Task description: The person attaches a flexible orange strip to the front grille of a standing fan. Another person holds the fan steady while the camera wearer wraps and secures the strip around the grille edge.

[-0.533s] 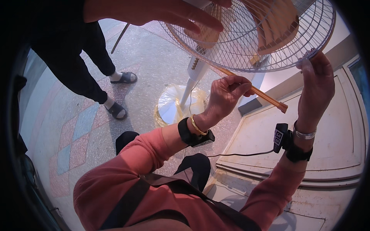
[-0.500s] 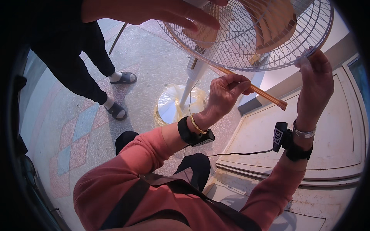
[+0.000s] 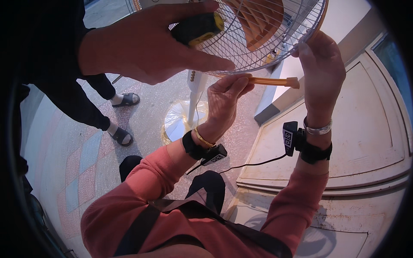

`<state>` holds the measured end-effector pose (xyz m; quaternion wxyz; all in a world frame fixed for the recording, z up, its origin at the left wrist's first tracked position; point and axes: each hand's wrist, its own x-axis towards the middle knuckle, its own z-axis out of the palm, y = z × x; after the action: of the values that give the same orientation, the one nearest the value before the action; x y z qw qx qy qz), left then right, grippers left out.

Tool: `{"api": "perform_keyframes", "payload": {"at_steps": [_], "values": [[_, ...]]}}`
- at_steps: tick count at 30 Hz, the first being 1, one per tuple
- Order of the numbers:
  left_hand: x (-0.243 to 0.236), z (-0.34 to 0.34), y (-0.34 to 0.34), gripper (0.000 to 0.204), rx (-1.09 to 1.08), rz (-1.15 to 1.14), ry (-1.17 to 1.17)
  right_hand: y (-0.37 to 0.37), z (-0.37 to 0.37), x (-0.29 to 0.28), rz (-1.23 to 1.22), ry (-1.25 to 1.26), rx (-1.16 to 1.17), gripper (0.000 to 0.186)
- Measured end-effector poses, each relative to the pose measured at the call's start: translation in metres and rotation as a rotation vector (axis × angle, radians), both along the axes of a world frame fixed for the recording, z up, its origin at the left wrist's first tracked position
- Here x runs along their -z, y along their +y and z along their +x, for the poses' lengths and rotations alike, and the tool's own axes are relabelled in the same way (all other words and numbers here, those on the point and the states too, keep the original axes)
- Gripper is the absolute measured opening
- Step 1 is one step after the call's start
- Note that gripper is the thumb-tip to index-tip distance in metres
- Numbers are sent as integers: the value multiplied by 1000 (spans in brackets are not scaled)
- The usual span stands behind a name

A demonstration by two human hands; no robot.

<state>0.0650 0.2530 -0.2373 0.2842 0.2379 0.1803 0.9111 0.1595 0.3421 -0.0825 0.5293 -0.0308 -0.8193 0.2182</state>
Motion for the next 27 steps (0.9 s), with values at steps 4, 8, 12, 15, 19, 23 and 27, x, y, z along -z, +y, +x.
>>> {"api": "perform_keyframes", "payload": {"at_steps": [4, 8, 12, 15, 19, 23, 27], "values": [[4, 8, 6, 20, -68, 94, -29, -3, 0, 2, -154, 21, -60, 29], [8, 10, 11, 22, -96, 131, -61, -10, -2, 2, -99, 17, -26, 31], [7, 11, 12, 24, -98, 145, -86, -18, -4, 1, -126, 3, -19, 27], [5, 10, 12, 26, -107, 154, -94, -19, -4, 0, -101, -25, -22, 27], [12, 9, 15, 28, -119, 163, -103, -11, -1, 0, -162, -58, -152, 29], [16, 8, 12, 31, -139, 165, -108, -1, -6, 3, -212, -32, -296, 31], [5, 8, 4, 32, -173, 175, -76, 1, -13, 7, -208, 3, -321, 28]]}}
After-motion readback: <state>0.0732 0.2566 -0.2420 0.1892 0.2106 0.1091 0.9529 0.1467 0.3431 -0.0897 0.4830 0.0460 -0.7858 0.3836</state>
